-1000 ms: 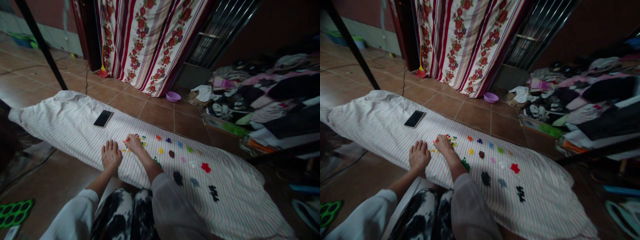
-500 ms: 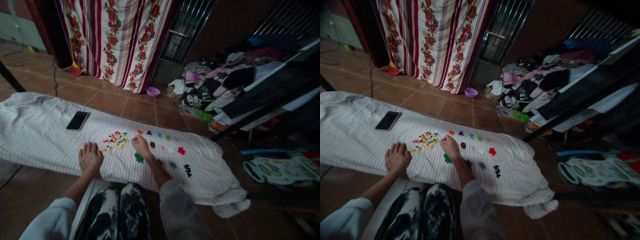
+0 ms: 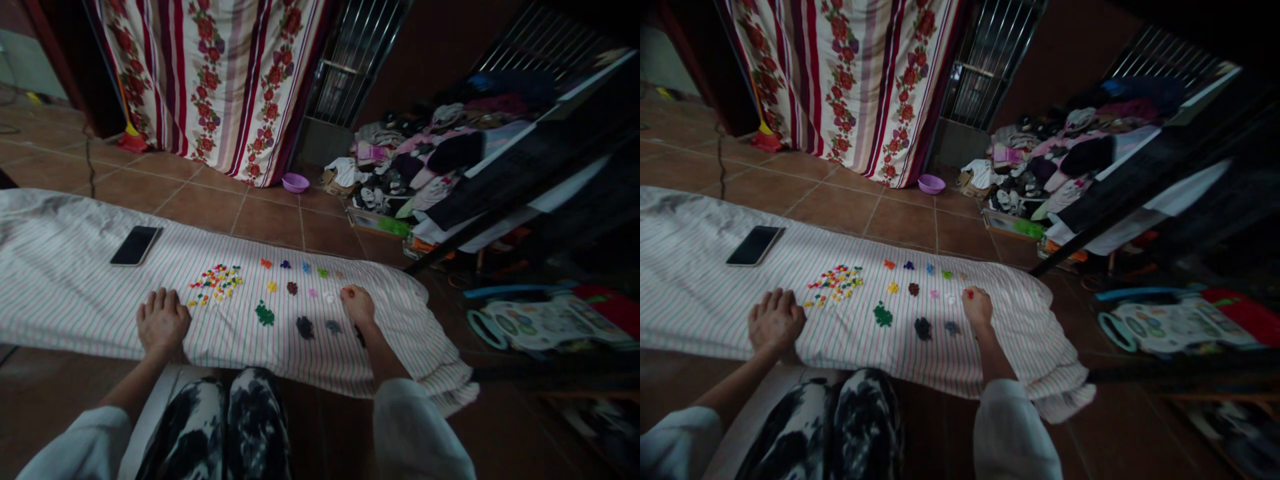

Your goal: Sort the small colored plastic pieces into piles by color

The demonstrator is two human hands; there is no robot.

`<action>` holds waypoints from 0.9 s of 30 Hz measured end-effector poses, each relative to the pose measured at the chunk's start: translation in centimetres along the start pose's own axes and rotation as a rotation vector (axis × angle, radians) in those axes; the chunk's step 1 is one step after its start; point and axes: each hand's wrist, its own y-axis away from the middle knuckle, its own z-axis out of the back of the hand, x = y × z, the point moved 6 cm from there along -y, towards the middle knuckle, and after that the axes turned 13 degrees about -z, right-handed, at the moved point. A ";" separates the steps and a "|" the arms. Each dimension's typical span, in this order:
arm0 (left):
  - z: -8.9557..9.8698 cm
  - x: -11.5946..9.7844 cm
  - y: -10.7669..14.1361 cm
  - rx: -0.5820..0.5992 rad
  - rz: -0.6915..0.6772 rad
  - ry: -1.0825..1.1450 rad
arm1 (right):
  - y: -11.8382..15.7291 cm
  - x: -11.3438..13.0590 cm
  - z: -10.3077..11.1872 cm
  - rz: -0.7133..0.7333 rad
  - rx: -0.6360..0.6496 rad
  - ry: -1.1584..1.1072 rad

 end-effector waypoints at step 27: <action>-0.4 0.2 -0.2 0.018 0.013 -0.055 | -0.1 2.2 -0.8 0.131 -0.080 -0.146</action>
